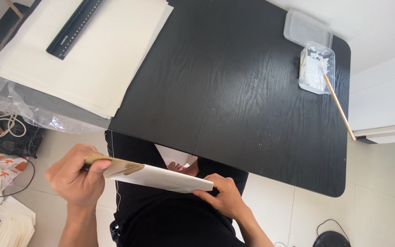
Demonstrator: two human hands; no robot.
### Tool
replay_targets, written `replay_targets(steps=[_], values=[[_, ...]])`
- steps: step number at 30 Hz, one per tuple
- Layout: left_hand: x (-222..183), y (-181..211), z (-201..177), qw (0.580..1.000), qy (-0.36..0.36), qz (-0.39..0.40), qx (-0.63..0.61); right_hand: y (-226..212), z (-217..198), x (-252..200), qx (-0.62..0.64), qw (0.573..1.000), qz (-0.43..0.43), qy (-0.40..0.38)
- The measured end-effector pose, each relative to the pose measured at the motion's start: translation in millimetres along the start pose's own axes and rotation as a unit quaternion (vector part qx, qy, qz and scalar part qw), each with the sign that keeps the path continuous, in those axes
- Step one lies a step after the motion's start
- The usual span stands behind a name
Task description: Applying adhesive to paper templates with a brush and folding them to construct paper bags.
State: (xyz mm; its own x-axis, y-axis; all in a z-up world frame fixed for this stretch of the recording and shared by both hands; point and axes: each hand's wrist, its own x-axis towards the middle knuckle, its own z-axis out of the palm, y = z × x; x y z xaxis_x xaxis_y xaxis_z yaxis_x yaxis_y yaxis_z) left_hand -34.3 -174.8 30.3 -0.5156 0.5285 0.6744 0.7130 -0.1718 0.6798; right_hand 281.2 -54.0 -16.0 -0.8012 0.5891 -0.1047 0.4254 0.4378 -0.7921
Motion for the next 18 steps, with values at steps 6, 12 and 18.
replay_targets(steps=[6,12,18], values=[[2.5,-9.1,2.3,1.0,0.01,-0.013,-0.017,4.3,8.5,3.1,0.056,0.995,-0.013,0.076],[-0.5,-14.7,2.8,0.999,0.017,-0.028,0.005,4.7,10.7,9.0,0.044,0.997,0.008,0.07],[3.5,-14.4,5.3,0.999,0.025,-0.027,0.013,-5.0,6.8,13.4,0.07,0.995,0.005,0.073]])
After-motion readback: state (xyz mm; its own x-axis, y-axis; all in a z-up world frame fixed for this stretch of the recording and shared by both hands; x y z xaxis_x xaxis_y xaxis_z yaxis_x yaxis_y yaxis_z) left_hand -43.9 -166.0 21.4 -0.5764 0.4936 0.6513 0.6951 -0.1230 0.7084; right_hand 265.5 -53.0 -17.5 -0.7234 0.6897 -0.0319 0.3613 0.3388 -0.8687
